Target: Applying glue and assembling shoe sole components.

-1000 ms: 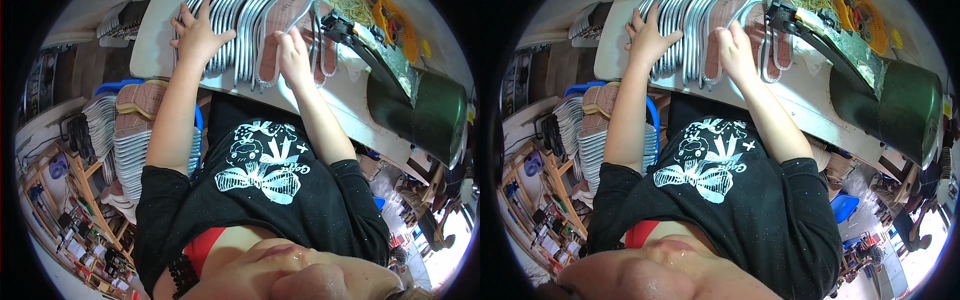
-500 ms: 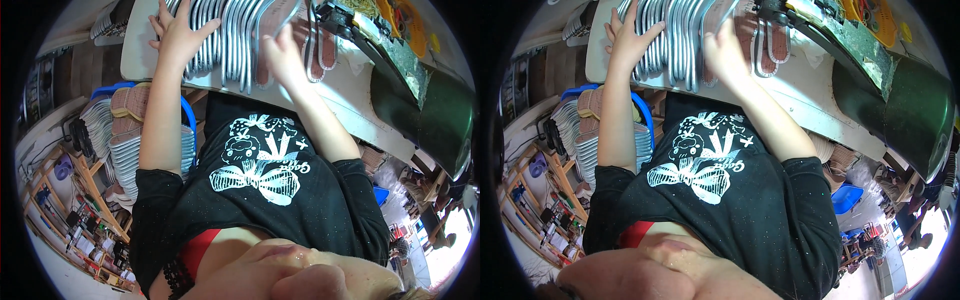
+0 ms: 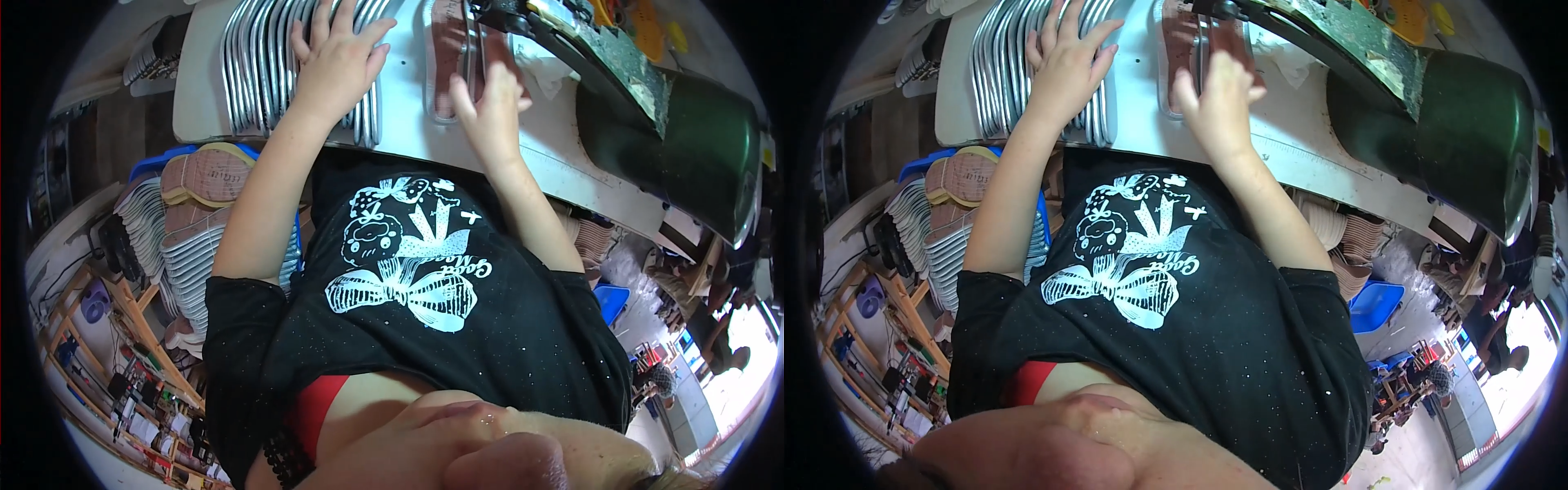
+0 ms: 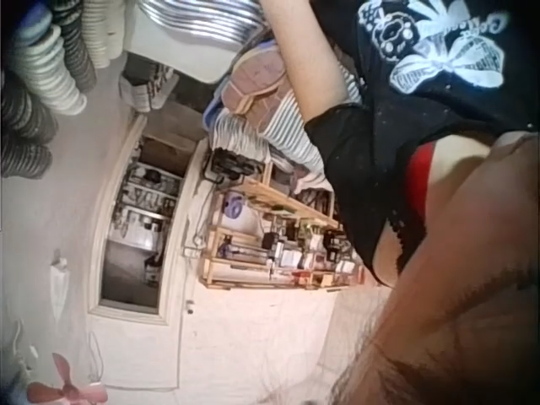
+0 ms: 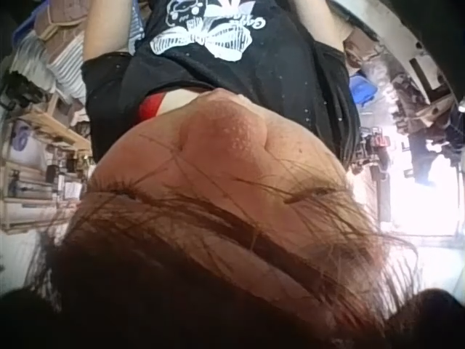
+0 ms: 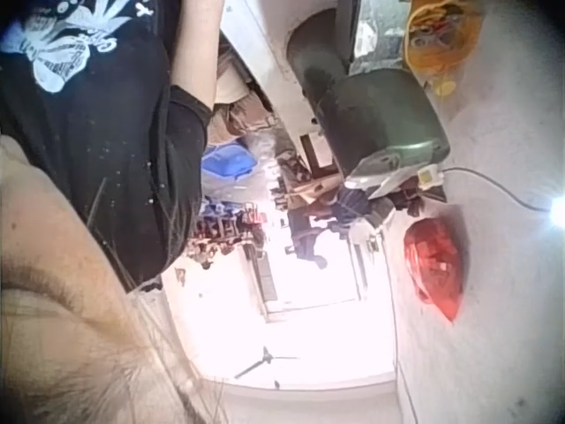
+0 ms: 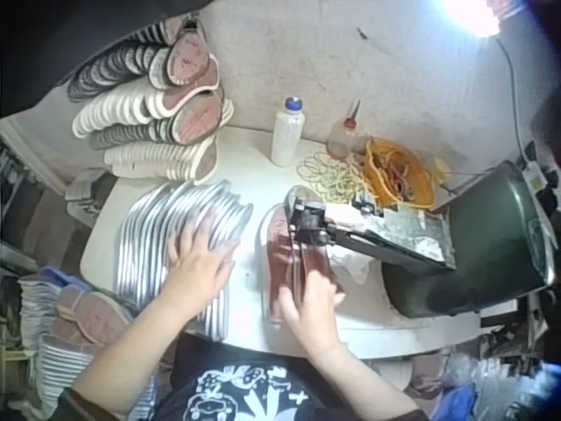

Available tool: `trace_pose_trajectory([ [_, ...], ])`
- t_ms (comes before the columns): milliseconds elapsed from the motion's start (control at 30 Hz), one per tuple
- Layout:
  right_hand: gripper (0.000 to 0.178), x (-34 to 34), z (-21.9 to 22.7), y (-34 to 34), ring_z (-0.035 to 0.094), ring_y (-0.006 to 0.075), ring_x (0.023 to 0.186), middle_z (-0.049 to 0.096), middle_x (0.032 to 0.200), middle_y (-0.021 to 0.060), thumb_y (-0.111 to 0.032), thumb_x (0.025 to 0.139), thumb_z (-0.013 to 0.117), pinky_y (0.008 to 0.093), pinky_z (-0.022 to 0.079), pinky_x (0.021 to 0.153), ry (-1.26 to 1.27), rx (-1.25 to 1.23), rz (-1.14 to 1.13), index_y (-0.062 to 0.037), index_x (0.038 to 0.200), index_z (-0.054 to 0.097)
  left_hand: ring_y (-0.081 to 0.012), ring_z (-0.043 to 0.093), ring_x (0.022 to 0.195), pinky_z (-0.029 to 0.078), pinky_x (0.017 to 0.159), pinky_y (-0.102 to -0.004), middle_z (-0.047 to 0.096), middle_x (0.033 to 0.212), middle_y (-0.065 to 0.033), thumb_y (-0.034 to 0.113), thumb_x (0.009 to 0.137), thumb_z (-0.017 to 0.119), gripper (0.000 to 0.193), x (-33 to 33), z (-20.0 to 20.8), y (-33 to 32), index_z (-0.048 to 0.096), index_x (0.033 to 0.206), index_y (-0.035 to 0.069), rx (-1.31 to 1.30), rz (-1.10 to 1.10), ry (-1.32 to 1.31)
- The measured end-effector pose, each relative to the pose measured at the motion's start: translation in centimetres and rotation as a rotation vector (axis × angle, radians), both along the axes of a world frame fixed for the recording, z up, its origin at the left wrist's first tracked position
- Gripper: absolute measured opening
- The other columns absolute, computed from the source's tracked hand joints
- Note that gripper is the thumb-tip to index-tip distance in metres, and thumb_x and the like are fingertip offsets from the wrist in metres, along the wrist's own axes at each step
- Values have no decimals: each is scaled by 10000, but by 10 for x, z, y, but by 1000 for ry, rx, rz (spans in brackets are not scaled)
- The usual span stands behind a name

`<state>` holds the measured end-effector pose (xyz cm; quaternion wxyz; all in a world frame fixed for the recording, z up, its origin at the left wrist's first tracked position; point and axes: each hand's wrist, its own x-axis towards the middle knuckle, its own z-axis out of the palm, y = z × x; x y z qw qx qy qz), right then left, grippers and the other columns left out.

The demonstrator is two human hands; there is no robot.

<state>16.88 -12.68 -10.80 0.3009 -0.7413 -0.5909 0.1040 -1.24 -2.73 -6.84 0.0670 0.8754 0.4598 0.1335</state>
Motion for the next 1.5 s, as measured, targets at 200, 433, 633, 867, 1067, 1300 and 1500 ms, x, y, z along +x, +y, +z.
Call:
trace_pose_trajectory([
  [200,729,20,-28,15,434,379,1190,433,1316,194,-330,749,677,539,280,963,-197,85,-119,-24,1336,372,-370,188,1362,159,1066,-542,297,1436,-181,257,812,588,356,2,-7,-3,609,1161,188,81,5,-7],
  [433,766,-2,0,4,529,387,1077,563,1085,274,-378,717,725,476,380,943,-99,-127,-40,44,1277,417,-349,212,1353,181,1056,-530,310,1434,-164,260,801,592,360,0,-4,-6,617,1155,196,92,4,-32],
  [633,573,-7,-12,18,621,327,813,632,889,206,-404,790,683,384,481,775,650,-53,-15,38,1117,521,-348,236,1337,173,1041,-574,337,1409,-159,268,804,591,347,1,-7,-6,625,1144,209,94,28,-47],
  [867,740,-53,3,34,520,460,1081,514,1141,354,-369,869,582,425,412,946,411,-54,268,140,1326,299,-333,302,1316,197,1037,-577,433,1346,-175,251,857,594,408,-27,-48,30,554,1246,131,151,83,-556],
  [1067,797,-71,-11,64,414,469,1204,393,1299,354,-359,888,552,425,336,1031,235,28,103,161,1372,189,-380,356,1289,341,984,-538,435,1351,-263,601,737,632,842,-106,-7,95,438,1357,65,57,717,-282],
  [1300,820,-51,-19,101,582,317,1087,534,1222,284,-487,820,631,374,456,939,1067,-225,47,140,1288,385,-373,514,1180,394,999,-394,534,1209,-319,806,644,551,1105,-126,-32,112,487,1242,-121,-386,612,-144],
  [1500,596,-57,-21,92,623,215,985,623,1130,172,-316,809,697,325,489,879,1001,-209,237,40,1242,494,-223,612,1010,470,882,-326,636,1098,-157,475,706,765,703,-135,-51,80,589,1162,-30,-579,534,-753],
])
